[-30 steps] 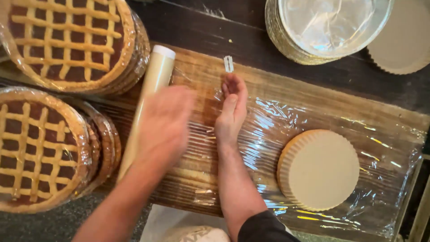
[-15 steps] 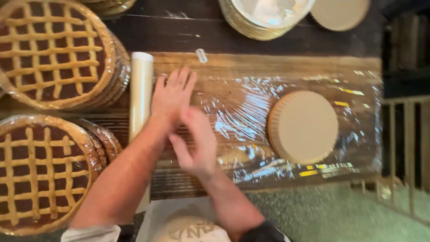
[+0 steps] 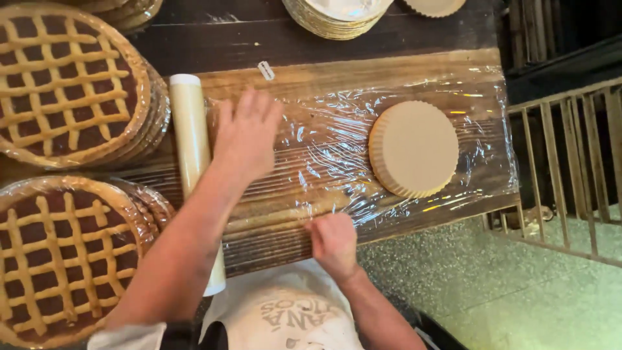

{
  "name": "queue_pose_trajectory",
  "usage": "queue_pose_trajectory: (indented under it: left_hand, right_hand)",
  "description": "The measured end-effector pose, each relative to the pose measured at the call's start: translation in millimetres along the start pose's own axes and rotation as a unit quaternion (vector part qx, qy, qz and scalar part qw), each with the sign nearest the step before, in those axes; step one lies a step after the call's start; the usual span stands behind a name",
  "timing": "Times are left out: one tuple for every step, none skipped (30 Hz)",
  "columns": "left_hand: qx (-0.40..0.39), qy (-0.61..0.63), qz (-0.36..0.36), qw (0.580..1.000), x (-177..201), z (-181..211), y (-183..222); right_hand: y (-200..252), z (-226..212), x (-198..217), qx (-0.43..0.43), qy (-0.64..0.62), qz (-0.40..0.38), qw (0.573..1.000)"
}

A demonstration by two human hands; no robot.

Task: Wrapping baked lattice-top pies and cardboard bases in plastic wrap at a packaging station.

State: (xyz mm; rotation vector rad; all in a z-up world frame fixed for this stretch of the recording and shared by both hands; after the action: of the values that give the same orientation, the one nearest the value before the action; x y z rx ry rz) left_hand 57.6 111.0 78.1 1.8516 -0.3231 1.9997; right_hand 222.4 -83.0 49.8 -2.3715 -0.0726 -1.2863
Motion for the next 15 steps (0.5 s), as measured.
queue_pose_trajectory:
  left_hand:
    - [-0.004,-0.001,-0.001,1.0,7,12,9]
    - [-0.094,0.099,-0.018,0.991,14,33,17]
    - [-0.182,0.197,-0.035,0.963,23,55,27]
    - [-0.192,0.194,-0.035,0.961,4,67,28]
    - [-0.202,0.116,0.048,0.971,-9,80,28]
    - [-0.213,0.039,0.131,0.967,-23,95,29]
    - [-0.228,0.04,0.131,0.964,-23,89,16]
    - [-0.24,0.035,0.222,0.944,-14,81,5]
    - [-0.25,0.033,0.31,0.917,-6,75,-8]
    - [-0.262,0.033,0.308,0.914,-10,63,-23]
    - [-0.252,0.009,0.273,0.929,-18,52,-43]
    - [-0.238,-0.02,0.237,0.942,-23,38,-64]
    - [-0.246,-0.025,0.235,0.94,-1,48,-85]
    - [-0.28,0.098,0.194,0.935,21,59,-105]
    - [-0.306,0.219,0.148,0.914,43,71,-127]
  right_hand:
    - [-3,-2,10,-0.003,0.001,0.003,1.0]
    - [-6,6,23,-0.081,-0.029,0.036,0.996]
    - [-7,15,37,-0.158,-0.059,0.069,0.983]
    - [-9,14,48,-0.163,-0.055,0.077,0.982]
    - [-9,19,60,-0.216,-0.104,0.094,0.966]
    - [-5,24,71,-0.27,-0.151,0.114,0.944]
    - [3,25,81,-0.278,-0.146,0.125,0.941]
    - [10,31,88,-0.311,-0.164,0.135,0.926]
    - [18,37,96,-0.344,-0.183,0.146,0.91]
    - [22,43,108,-0.35,-0.182,0.155,0.906]
    - [25,49,120,-0.345,-0.162,0.139,0.914]
    - [26,55,130,-0.337,-0.146,0.122,0.922]
    - [31,71,139,-0.341,-0.149,0.129,0.919]
    - [37,83,151,-0.326,-0.148,0.157,0.92]
    - [43,95,162,-0.311,-0.146,0.184,0.921]
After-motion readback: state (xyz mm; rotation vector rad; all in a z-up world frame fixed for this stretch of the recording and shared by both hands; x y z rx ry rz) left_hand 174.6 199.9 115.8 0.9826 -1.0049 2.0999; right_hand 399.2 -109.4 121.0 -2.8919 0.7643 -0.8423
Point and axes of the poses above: each hand's wrist, its own y-axis away from the middle knuckle, its own x-axis out of the back of the hand, z = x × y, the point moved 5 cm from there along -y, towards the middle knuckle
